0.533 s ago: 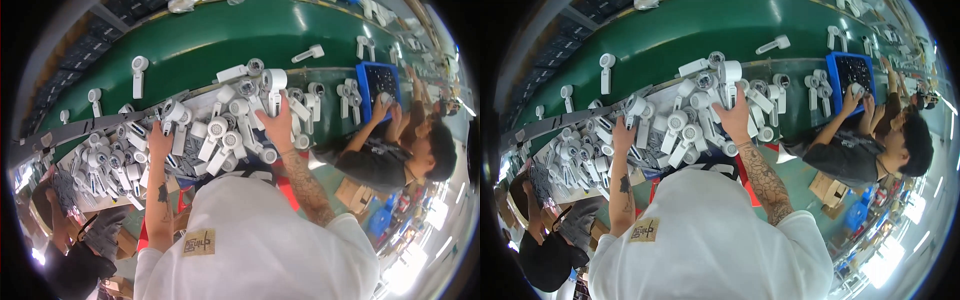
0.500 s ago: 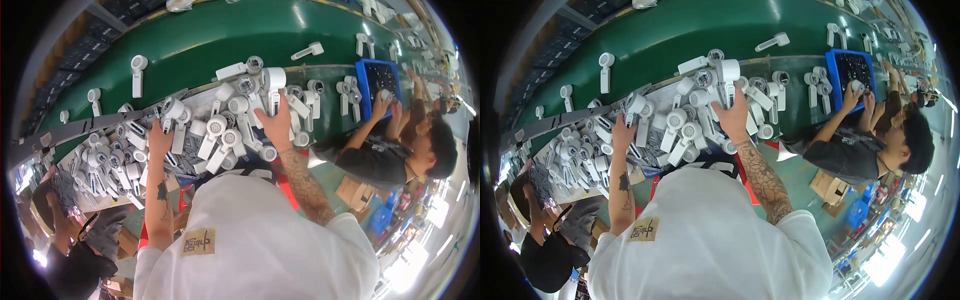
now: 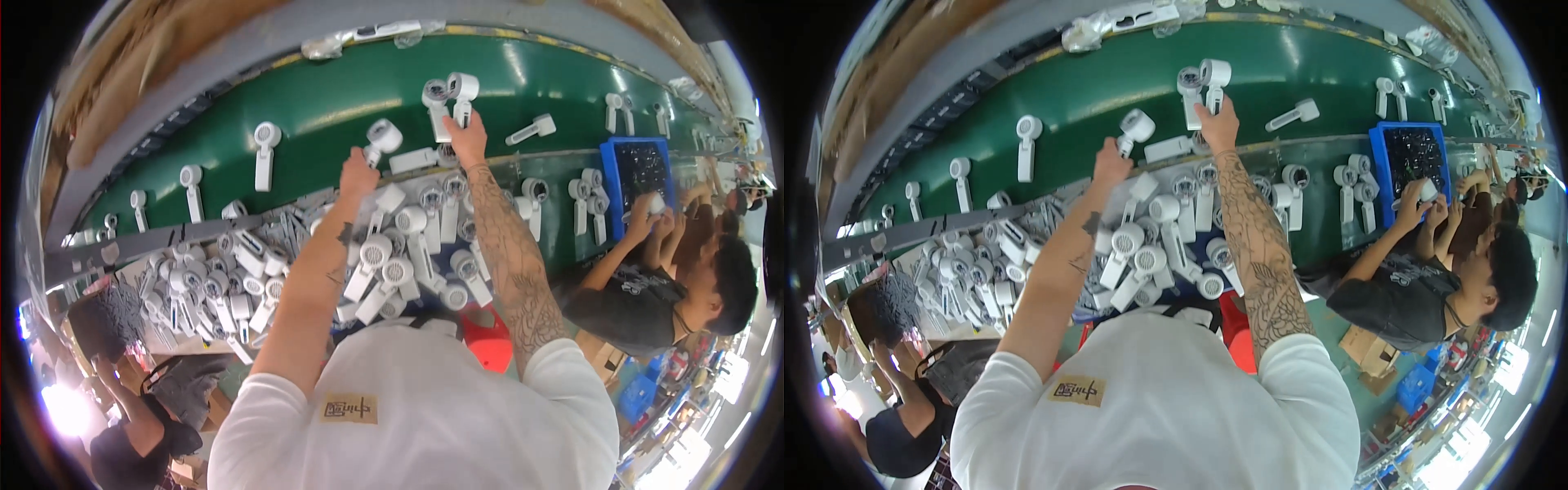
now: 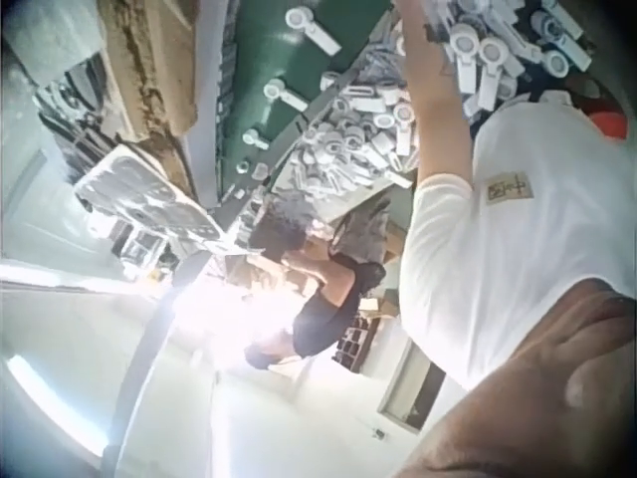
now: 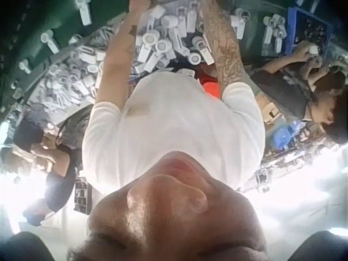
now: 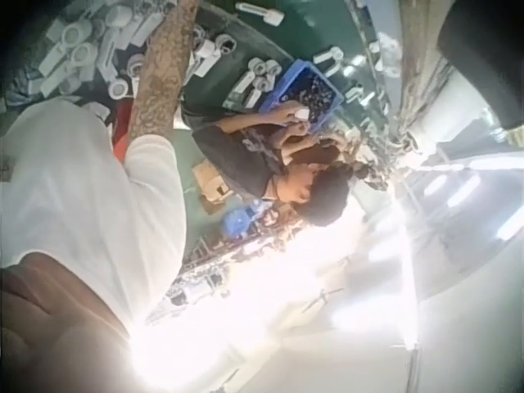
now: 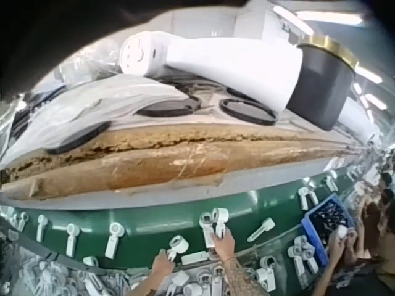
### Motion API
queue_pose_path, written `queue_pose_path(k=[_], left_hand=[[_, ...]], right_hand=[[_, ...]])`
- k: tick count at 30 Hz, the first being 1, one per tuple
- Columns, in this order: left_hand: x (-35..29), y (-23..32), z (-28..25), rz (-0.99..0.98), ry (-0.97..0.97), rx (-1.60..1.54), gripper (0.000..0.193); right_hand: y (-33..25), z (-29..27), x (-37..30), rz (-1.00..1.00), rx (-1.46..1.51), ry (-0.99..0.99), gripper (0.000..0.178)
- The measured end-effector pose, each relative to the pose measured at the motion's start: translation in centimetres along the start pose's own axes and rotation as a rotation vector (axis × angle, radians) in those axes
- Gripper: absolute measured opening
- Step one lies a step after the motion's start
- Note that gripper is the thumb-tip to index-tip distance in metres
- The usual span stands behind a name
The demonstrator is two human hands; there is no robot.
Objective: The person assembles handheld fans by hand on a production line, joining plastic housings and electronic components, then inspects the finished fans.
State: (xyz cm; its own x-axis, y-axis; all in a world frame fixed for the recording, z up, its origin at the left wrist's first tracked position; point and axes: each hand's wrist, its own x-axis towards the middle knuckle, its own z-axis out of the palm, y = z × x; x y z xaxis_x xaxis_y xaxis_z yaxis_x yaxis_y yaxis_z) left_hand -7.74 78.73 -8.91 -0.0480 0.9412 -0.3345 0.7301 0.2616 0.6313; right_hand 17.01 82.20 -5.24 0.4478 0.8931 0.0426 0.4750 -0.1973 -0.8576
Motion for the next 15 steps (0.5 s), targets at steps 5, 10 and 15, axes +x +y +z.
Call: queue_pose_path(k=[5,10,15], left_hand=[[0.4,2.3,2.1,0.052,-0.129,0.182,0.052],[1.4,4.3,1.1,0.243,-0.233,0.315,0.046],[2.9,4.4,2.4,0.220,-0.272,0.323,0.049]], right_hand=[[0.8,-1.1,2.1,0.311,0.446,-0.154,0.043],[0.6,-8.6,-3.9,0.563,1.115,-0.266,0.036],[2.5,-11.5,-14.8,0.365,-0.027,-0.259,0.031]])
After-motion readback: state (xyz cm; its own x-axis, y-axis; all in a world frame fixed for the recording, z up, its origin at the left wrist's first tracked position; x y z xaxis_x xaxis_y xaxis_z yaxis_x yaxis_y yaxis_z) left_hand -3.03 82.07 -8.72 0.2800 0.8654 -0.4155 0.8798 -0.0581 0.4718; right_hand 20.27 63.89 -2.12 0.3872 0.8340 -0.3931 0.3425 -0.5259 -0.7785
